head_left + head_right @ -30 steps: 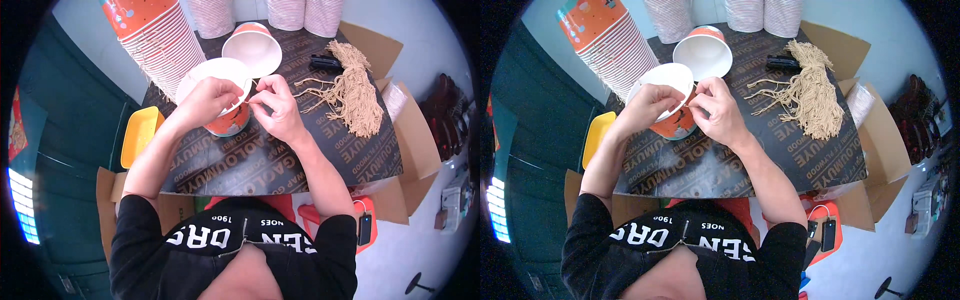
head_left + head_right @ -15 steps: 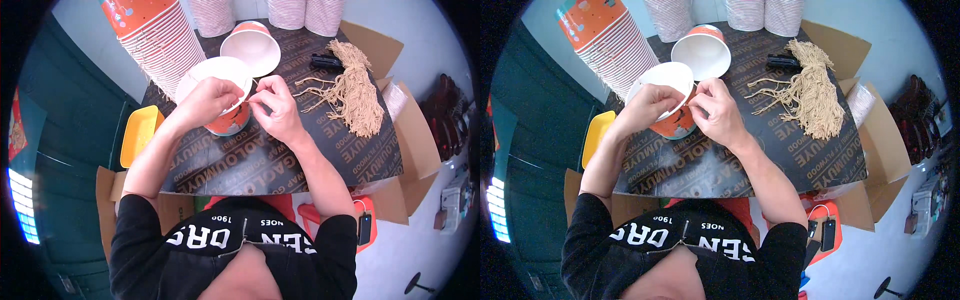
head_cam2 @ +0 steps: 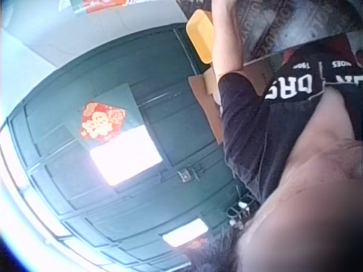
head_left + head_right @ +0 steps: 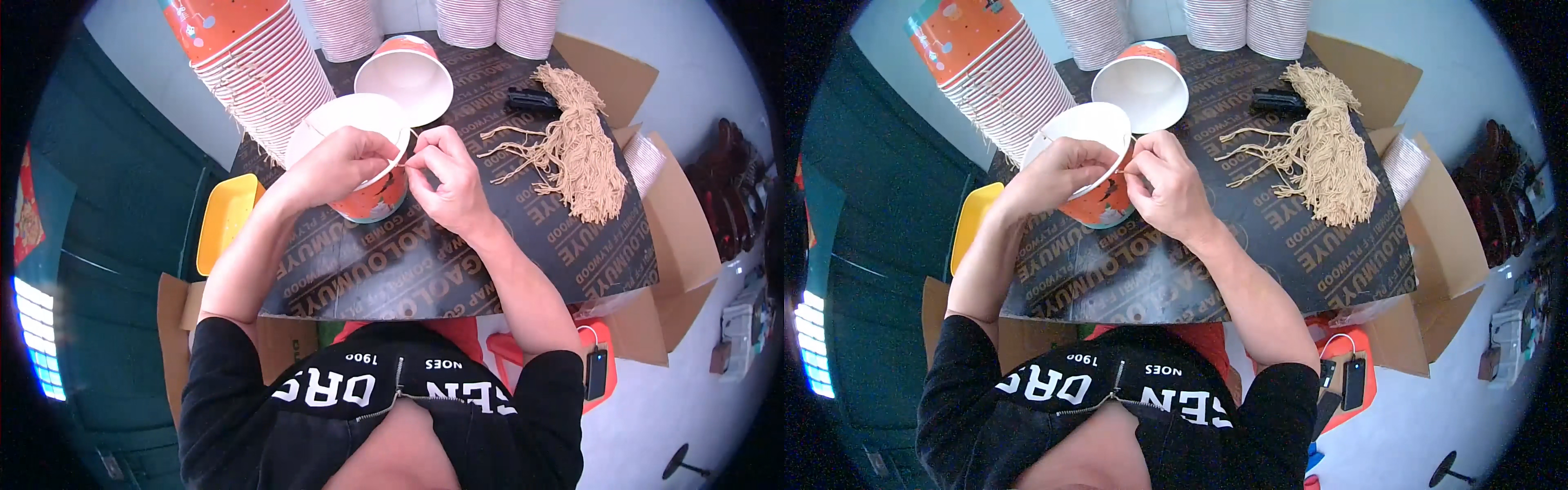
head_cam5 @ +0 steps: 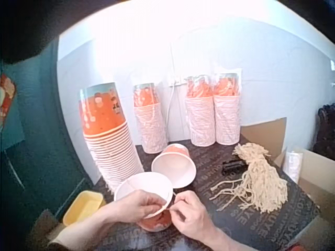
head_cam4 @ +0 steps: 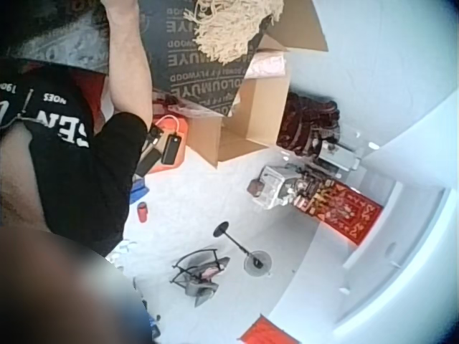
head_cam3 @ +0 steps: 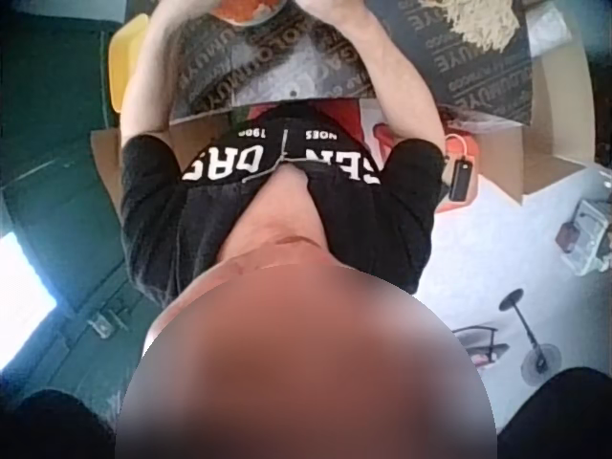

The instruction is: Tie precut lengths of string to the rims of paper cups for assembly.

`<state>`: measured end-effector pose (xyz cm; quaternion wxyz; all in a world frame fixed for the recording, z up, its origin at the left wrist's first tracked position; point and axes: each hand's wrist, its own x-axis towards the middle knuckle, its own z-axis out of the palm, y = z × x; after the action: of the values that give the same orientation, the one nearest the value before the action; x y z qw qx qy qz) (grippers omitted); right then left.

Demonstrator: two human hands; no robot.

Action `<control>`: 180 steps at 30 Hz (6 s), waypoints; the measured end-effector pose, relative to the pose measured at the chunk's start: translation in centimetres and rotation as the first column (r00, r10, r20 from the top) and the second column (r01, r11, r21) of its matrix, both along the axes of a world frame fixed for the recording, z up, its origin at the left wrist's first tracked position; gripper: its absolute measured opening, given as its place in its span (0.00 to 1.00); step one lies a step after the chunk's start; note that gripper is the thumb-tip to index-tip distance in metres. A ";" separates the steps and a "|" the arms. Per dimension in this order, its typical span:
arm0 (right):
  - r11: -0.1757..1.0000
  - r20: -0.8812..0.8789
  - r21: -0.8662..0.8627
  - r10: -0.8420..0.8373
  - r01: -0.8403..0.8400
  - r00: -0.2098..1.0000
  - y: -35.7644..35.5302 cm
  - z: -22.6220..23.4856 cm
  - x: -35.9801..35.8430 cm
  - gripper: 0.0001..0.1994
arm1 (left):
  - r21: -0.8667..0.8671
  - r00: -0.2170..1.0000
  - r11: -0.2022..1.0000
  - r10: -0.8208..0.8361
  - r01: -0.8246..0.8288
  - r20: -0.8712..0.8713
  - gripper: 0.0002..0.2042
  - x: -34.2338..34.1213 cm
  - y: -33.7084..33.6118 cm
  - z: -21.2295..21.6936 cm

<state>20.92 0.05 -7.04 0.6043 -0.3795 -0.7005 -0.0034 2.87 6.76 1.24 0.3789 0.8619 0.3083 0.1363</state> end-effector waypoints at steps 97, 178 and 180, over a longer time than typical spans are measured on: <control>0.997 0.103 -0.067 0.039 -0.032 0.994 -0.2 3.2 -0.6 0.05 | -0.457 0.899 0.872 0.049 0.174 0.435 0.01 -0.5 0.5 -0.7; 0.895 -0.001 -0.442 0.058 -0.052 0.998 -1.9 2.4 -0.6 0.05 | -0.156 0.897 0.981 0.169 -0.113 0.408 0.07 -1.1 -0.4 -0.6; 0.867 -0.058 -0.494 0.037 -0.061 0.998 -2.0 2.5 -0.9 0.05 | -0.156 0.899 0.981 0.169 -0.114 0.405 0.07 -1.1 -0.4 -0.6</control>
<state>20.01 -1.93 -4.56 0.5027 -0.5039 -0.6731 0.2006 1.79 6.33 0.63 0.4795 0.7622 0.2903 0.3240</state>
